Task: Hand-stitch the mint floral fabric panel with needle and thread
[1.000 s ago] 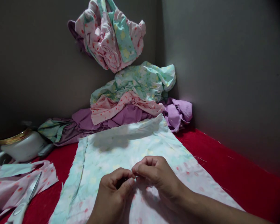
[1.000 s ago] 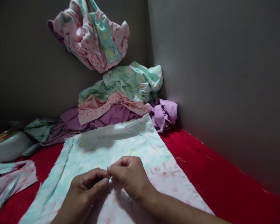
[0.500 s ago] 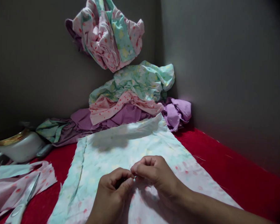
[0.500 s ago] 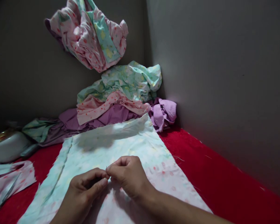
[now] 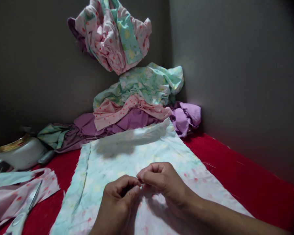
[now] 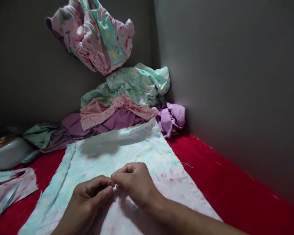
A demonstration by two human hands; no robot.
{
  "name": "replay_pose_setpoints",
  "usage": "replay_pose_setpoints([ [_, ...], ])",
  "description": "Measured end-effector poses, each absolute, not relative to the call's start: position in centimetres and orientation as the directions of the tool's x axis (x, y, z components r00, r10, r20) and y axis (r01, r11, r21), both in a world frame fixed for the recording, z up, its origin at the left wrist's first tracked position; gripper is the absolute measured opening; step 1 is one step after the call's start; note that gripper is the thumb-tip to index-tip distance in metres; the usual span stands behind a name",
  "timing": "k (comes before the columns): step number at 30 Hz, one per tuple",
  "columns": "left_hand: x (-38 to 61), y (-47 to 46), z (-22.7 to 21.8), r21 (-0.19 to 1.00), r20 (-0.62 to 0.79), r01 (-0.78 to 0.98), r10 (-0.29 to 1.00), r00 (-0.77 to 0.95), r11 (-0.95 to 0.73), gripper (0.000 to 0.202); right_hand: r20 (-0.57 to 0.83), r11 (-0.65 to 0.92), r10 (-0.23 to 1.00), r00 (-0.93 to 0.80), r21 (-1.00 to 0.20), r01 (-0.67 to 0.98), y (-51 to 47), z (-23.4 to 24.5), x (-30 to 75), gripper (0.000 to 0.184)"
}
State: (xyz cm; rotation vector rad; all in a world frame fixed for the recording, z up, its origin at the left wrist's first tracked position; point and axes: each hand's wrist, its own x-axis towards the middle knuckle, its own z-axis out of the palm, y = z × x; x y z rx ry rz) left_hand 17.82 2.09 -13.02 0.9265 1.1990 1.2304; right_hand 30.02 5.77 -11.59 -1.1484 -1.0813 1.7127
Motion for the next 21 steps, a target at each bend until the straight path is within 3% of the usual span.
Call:
replay_pose_setpoints([
  [9, 17.53, 2.27, -13.01, 0.985, -0.134, -0.115, 0.991, -0.028, 0.13, 0.002, -0.286, -0.338, 0.912, -0.294, -0.929, -0.148, 5.85, -11.55, 30.01, 0.009],
  [14, 17.81, 2.08, -12.83, 0.968, -0.162, -0.201, 0.986, -0.046, 0.15, 0.003, -0.287, -0.336, 0.918, -0.274, -0.93, -0.149, 5.77, -11.32, 30.0, 0.01],
  [21, 17.66, 2.27, -12.95, 0.976, -0.154, -0.162, 0.987, -0.05, 0.144, 0.003, -0.293, -0.341, 0.917, -0.27, -0.928, -0.153, 5.77, -11.43, 29.94, 0.01],
])
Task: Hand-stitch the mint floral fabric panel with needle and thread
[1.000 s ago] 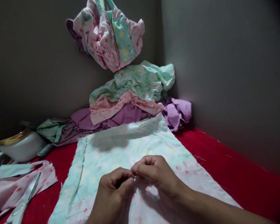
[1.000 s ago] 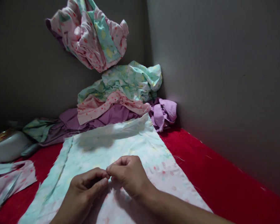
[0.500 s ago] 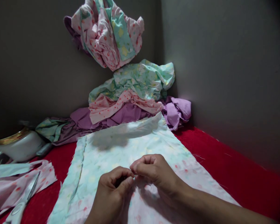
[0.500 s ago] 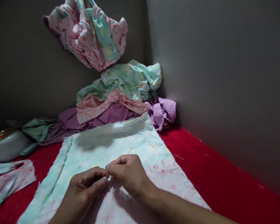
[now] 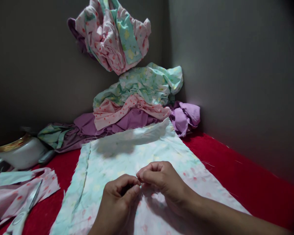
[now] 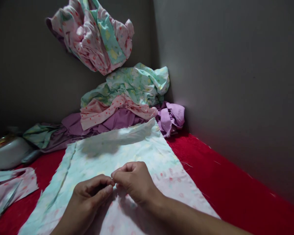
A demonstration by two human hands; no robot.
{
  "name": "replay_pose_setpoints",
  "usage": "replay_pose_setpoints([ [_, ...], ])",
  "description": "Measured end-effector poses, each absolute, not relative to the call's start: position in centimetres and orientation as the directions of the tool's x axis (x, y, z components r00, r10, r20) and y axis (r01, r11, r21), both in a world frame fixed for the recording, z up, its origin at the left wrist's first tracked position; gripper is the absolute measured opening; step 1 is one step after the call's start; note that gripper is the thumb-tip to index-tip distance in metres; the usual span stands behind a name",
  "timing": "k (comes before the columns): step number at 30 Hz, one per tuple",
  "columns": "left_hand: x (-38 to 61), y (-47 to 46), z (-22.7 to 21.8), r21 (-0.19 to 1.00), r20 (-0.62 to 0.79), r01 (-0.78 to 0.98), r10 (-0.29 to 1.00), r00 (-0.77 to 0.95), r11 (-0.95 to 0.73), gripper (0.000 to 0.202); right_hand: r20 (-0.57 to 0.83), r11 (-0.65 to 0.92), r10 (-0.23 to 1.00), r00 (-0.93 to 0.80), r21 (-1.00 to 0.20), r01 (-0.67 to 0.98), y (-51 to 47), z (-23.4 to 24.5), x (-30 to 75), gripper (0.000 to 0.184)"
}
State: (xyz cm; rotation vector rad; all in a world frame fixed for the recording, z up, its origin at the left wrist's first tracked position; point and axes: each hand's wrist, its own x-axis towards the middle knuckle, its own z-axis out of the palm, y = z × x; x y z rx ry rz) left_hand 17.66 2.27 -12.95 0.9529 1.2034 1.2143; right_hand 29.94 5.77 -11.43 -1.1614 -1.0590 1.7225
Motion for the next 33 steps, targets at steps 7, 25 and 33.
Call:
replay_pose_setpoints([
  [7, 17.76, 2.24, -12.8, 0.974, -0.15, -0.182, 0.987, -0.054, 0.138, 0.003, -0.287, -0.334, 0.919, -0.269, -0.931, -0.147, 5.81, -11.58, 29.98, 0.009],
  [25, 17.93, 2.12, -12.91, 0.97, -0.165, -0.188, 0.984, -0.059, 0.152, 0.003, -0.28, -0.32, 0.924, -0.262, -0.939, -0.123, 5.83, -11.61, 29.95, 0.011],
  [33, 17.89, 2.18, -12.75, 0.979, -0.158, -0.143, 0.984, -0.08, 0.146, 0.003, -0.273, -0.313, 0.928, -0.253, -0.94, -0.132, 5.7, -11.45, 29.96, 0.009],
])
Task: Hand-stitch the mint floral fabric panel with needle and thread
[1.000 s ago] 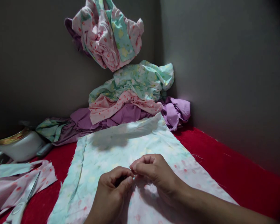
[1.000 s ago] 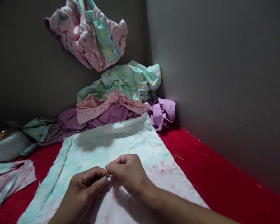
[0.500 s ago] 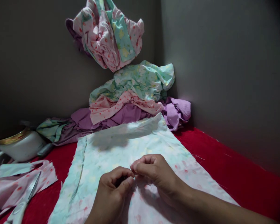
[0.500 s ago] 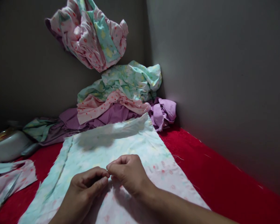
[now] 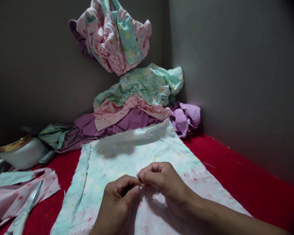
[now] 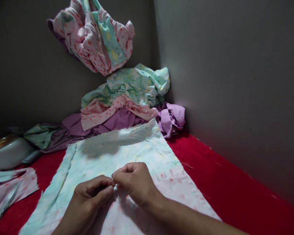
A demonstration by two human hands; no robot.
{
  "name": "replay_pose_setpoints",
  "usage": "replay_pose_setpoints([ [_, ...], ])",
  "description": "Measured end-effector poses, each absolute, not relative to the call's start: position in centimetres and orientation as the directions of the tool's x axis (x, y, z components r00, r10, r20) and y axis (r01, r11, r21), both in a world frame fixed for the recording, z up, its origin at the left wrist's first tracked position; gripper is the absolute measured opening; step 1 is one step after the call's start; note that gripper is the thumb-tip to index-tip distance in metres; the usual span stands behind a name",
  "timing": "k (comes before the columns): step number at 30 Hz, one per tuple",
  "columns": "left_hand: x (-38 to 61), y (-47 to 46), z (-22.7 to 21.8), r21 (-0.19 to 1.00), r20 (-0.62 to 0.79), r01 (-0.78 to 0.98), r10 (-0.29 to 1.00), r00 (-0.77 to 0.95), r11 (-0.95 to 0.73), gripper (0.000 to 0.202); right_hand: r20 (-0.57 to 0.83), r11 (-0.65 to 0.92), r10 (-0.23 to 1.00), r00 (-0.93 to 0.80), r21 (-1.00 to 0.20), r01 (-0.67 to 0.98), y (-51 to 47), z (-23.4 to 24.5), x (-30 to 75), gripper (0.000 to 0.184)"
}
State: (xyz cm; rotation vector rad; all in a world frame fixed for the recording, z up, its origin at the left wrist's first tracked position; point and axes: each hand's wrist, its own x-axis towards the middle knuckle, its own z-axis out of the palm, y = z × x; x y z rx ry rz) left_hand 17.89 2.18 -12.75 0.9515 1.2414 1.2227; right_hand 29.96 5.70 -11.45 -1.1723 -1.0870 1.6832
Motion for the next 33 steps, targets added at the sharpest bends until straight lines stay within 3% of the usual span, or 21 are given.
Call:
replay_pose_setpoints([
  [26, 17.8, 2.22, -12.46, 0.983, -0.145, -0.123, 0.987, -0.072, 0.135, 0.004, -0.287, -0.325, 0.93, -0.232, -0.934, -0.15, 5.66, -11.48, 29.9, 0.009],
  [33, 17.4, 2.39, -12.03, 0.994, -0.103, 0.015, 0.993, -0.053, 0.104, 0.005, -0.272, -0.316, 0.93, -0.245, -0.935, -0.161, 5.6, -11.39, 29.92, 0.009],
])
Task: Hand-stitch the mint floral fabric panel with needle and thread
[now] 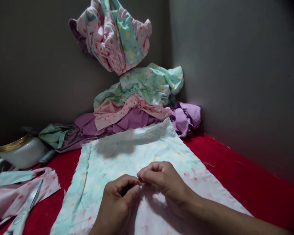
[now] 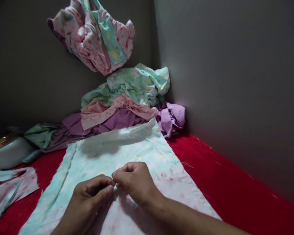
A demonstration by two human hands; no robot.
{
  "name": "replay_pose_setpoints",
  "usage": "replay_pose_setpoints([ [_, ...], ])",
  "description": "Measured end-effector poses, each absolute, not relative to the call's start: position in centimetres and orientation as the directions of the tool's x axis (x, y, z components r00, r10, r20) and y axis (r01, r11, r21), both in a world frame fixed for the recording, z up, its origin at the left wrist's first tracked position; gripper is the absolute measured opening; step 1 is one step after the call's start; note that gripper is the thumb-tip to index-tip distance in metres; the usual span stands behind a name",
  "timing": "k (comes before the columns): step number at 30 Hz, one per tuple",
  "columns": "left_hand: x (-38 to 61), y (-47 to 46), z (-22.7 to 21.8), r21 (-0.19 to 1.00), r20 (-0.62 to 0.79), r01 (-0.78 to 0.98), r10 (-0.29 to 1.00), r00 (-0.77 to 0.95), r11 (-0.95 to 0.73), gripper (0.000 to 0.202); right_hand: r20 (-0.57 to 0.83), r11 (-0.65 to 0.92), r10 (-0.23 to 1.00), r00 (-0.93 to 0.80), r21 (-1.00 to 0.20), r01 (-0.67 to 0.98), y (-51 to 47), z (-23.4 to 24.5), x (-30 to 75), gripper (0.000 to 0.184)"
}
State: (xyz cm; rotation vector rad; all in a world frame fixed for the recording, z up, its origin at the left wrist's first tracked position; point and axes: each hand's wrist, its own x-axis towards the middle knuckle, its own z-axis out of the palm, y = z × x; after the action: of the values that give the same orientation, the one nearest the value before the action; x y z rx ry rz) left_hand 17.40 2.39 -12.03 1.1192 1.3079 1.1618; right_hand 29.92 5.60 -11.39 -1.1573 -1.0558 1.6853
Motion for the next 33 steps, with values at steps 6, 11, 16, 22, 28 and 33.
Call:
replay_pose_setpoints([
  [6, 17.18, 2.29, -12.11, 0.994, -0.094, 0.051, 0.995, -0.037, 0.096, 0.006, -0.278, -0.32, 0.927, -0.253, -0.936, -0.145, 5.67, -11.53, 29.96, 0.011],
  [11, 17.61, 2.24, -12.61, 0.985, -0.15, -0.094, 0.986, -0.065, 0.144, 0.003, -0.28, -0.323, 0.924, -0.261, -0.936, -0.139, 5.81, -11.7, 29.96, 0.01],
  [16, 17.79, 2.23, -12.57, 0.981, -0.161, -0.12, 0.985, -0.067, 0.152, 0.003, -0.274, -0.317, 0.928, -0.252, -0.937, -0.147, 5.75, -11.68, 29.91, 0.01],
  [22, 17.51, 2.25, -12.26, 0.991, -0.134, 0.011, 0.989, -0.065, 0.135, 0.003, -0.274, -0.32, 0.927, -0.256, -0.934, -0.158, 5.73, -11.62, 29.93, 0.01],
  [28, 17.63, 2.22, -12.4, 0.991, -0.122, -0.062, 0.99, -0.074, 0.118, 0.003, -0.27, -0.313, 0.93, -0.248, -0.937, -0.152, 5.73, -11.6, 29.91, 0.01],
  [33, 17.71, 2.32, -12.17, 0.984, -0.152, -0.104, 0.988, -0.036, 0.147, 0.004, -0.263, -0.304, 0.933, -0.245, -0.942, -0.145, 5.84, -11.82, 29.89, 0.01],
])
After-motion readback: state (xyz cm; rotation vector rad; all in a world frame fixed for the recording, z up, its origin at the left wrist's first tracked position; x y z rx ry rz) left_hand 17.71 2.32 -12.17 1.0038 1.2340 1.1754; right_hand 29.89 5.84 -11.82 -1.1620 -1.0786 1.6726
